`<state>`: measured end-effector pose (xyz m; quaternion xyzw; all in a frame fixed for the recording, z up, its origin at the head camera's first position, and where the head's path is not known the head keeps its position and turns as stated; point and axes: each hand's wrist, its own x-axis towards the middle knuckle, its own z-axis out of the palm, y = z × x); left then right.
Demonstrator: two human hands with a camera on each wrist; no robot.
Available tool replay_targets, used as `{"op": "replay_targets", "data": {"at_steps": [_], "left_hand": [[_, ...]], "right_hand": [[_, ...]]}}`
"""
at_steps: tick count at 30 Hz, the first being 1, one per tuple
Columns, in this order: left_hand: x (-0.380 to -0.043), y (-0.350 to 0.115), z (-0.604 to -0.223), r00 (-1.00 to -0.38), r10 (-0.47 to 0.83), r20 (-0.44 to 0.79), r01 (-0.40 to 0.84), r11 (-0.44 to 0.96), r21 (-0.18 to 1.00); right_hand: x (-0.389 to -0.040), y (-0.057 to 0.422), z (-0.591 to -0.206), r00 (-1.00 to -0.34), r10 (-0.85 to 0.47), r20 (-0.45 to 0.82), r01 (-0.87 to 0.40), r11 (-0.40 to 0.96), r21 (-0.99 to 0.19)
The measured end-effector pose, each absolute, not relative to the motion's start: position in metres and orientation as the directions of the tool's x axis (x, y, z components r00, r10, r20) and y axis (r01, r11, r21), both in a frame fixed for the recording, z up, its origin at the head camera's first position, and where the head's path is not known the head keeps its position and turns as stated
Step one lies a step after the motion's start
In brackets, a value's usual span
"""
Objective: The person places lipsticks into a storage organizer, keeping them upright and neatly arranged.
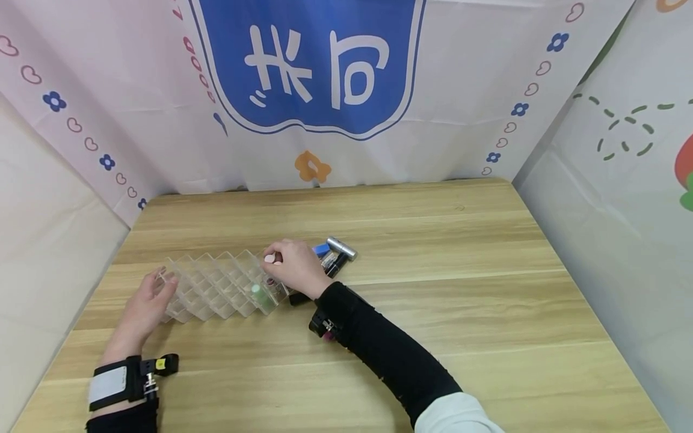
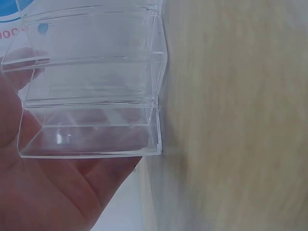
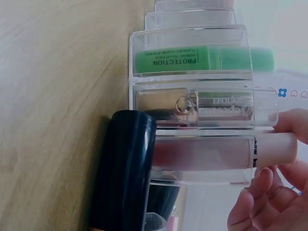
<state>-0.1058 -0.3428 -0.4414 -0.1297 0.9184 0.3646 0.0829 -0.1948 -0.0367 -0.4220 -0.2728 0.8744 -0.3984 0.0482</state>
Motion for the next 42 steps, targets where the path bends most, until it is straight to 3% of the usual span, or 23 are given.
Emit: {"op": "replay_targets", "data": {"at_steps": [42], "left_hand": [[-0.107, -0.341, -0.442, -0.955, -0.183, -0.234, -0.294, 0.699, 0.652]], "right_hand": [[-0.196, 0.006, -0.413, -0.856, -0.513, 0.072, -0.413, 0.592, -0.693]]}}
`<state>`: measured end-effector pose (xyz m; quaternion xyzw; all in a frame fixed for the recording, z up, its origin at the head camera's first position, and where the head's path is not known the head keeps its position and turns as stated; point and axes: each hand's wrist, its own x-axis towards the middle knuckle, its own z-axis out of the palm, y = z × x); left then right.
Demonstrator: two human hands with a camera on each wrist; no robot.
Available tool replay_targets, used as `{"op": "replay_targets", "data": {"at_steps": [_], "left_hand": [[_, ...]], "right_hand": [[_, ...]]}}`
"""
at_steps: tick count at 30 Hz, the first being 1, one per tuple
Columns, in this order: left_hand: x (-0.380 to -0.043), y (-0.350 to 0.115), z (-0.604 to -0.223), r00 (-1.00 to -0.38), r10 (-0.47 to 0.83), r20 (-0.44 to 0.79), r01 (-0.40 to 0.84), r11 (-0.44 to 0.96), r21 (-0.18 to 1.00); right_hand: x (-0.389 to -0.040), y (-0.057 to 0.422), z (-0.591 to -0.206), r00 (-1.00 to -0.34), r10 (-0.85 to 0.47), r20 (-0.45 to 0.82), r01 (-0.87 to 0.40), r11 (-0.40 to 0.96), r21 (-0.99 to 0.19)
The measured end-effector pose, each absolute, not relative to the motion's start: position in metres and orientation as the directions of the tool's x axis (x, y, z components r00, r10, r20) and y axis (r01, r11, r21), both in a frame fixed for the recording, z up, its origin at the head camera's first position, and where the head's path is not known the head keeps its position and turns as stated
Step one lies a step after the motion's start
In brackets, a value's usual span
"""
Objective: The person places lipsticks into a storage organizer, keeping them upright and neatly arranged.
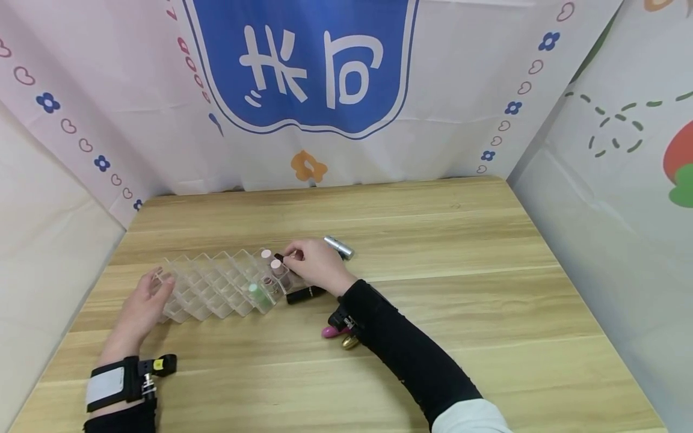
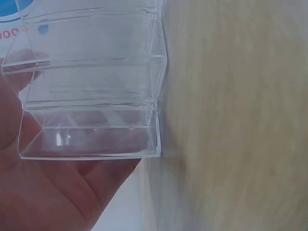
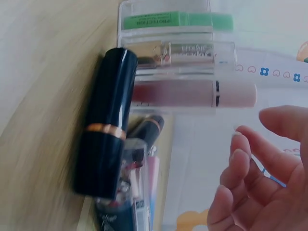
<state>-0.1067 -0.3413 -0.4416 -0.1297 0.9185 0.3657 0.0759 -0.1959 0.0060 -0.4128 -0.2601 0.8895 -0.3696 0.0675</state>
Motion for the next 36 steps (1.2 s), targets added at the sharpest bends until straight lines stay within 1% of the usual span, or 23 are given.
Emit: {"op": "replay_targets", "data": {"at_steps": [5, 10, 21, 29, 36], "left_hand": [[-0.106, -0.341, -0.442, -0.954, -0.188, -0.233, -0.297, 0.699, 0.651], [-0.107, -0.341, -0.441, -0.953, -0.19, -0.237, -0.301, 0.696, 0.652], [-0.108, -0.342, -0.441, -0.954, -0.185, -0.234, -0.295, 0.702, 0.648], [-0.108, -0.341, -0.44, -0.953, -0.193, -0.234, -0.301, 0.699, 0.649], [-0.107, -0.341, -0.44, -0.954, -0.188, -0.234, -0.297, 0.705, 0.644]], "right_hand": [[-0.195, 0.014, -0.415, -0.847, -0.531, 0.021, -0.408, 0.625, -0.666], [-0.194, 0.02, -0.422, -0.835, -0.55, -0.006, -0.43, 0.658, -0.618], [-0.187, 0.03, -0.434, -0.823, -0.563, -0.068, -0.43, 0.698, -0.573], [-0.184, 0.034, -0.438, -0.819, -0.571, -0.055, -0.457, 0.707, -0.54], [-0.181, 0.034, -0.437, -0.816, -0.572, -0.087, -0.459, 0.732, -0.503]]}}
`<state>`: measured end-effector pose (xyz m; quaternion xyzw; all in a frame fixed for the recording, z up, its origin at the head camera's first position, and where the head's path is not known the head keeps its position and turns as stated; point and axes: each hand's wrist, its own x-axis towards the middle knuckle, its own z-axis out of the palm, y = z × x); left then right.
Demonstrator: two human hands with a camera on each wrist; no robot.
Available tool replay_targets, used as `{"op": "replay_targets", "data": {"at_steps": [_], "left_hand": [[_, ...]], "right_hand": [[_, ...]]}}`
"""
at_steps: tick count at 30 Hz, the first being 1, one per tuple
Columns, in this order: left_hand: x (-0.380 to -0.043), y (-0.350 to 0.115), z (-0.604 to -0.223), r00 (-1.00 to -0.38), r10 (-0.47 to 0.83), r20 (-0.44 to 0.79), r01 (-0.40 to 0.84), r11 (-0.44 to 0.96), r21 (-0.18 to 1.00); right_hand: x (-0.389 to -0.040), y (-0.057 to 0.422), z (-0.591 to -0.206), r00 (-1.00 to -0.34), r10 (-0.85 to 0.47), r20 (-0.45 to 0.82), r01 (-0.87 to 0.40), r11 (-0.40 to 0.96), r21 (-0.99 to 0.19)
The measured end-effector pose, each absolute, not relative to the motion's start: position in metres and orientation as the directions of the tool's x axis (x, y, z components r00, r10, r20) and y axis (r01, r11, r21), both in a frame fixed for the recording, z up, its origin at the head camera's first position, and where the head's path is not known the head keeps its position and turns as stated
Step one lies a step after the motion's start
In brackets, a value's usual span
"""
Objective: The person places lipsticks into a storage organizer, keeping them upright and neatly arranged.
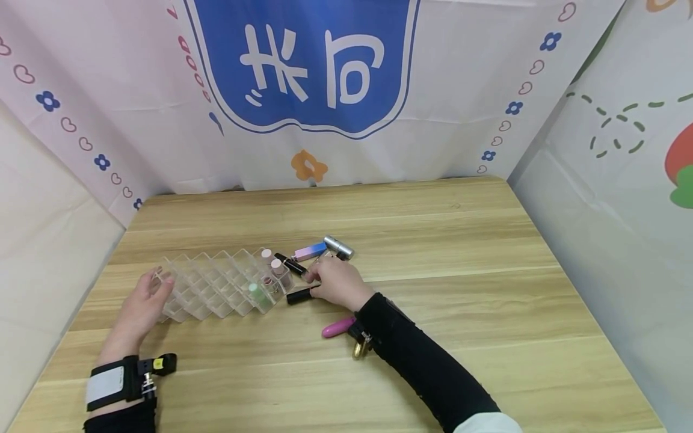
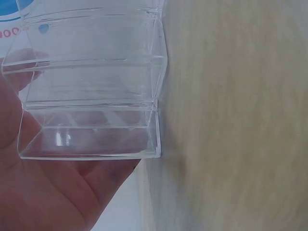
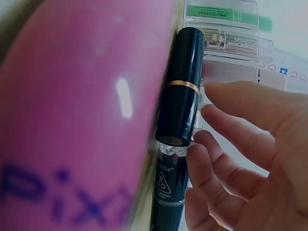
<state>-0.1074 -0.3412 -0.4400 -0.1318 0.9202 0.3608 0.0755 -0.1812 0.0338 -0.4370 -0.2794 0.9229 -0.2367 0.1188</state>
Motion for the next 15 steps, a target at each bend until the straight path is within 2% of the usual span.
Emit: {"op": "replay_targets", "data": {"at_steps": [15], "left_hand": [[-0.1071, -0.3411, -0.4394, -0.952, -0.191, -0.239, -0.303, 0.7, 0.647]], "right_hand": [[-0.1751, 0.0313, -0.4386, -0.805, -0.585, -0.098, -0.505, 0.763, -0.403]]}}
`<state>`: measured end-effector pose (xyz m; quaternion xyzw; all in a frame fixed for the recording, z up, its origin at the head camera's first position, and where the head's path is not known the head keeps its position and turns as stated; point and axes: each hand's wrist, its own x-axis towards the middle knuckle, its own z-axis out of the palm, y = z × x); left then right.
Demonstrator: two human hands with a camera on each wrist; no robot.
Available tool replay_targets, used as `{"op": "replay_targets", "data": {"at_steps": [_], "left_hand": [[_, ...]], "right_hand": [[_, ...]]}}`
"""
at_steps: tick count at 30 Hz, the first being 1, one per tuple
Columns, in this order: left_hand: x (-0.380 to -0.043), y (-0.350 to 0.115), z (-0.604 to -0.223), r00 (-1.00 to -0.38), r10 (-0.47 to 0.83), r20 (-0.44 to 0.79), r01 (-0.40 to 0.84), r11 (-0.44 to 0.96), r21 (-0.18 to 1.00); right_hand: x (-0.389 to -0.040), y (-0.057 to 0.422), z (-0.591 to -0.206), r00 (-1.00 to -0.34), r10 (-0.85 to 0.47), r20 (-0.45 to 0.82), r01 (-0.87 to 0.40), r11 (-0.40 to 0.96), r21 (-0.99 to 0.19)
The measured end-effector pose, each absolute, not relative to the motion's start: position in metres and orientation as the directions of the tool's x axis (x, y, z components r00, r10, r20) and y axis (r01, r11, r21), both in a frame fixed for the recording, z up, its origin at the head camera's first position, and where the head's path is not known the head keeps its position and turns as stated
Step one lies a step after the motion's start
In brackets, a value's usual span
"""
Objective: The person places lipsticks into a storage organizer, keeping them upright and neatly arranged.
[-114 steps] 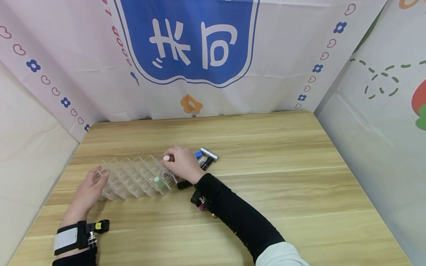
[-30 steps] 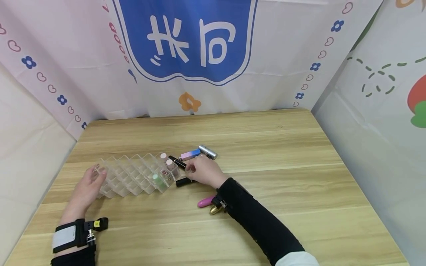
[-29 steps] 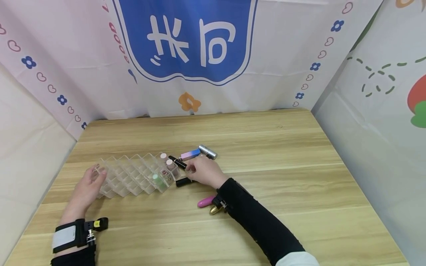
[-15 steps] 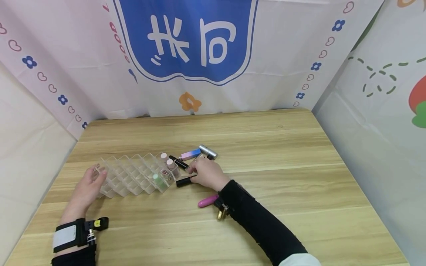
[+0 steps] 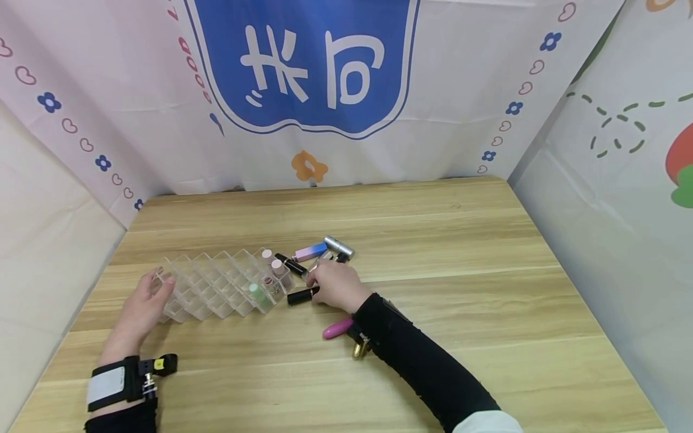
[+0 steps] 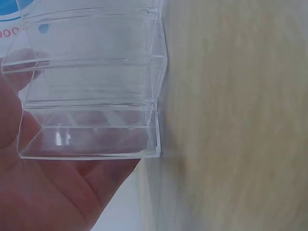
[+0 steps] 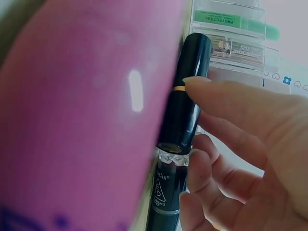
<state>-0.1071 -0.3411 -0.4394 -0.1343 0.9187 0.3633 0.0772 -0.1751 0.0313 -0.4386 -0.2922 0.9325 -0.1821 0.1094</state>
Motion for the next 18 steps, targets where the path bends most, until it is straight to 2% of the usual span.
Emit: {"op": "replay_targets", "data": {"at_steps": [10, 18], "left_hand": [[-0.1067, -0.341, -0.4411, -0.953, -0.186, -0.237, -0.298, 0.696, 0.653], [-0.1078, -0.3431, -0.4414, -0.954, -0.183, -0.237, -0.295, 0.695, 0.655]], "right_hand": [[-0.1747, 0.0275, -0.4413, -0.815, -0.575, -0.072, -0.532, 0.792, -0.299], [-0.175, 0.0248, -0.443, -0.83, -0.555, -0.061, -0.515, 0.803, -0.299]]}}
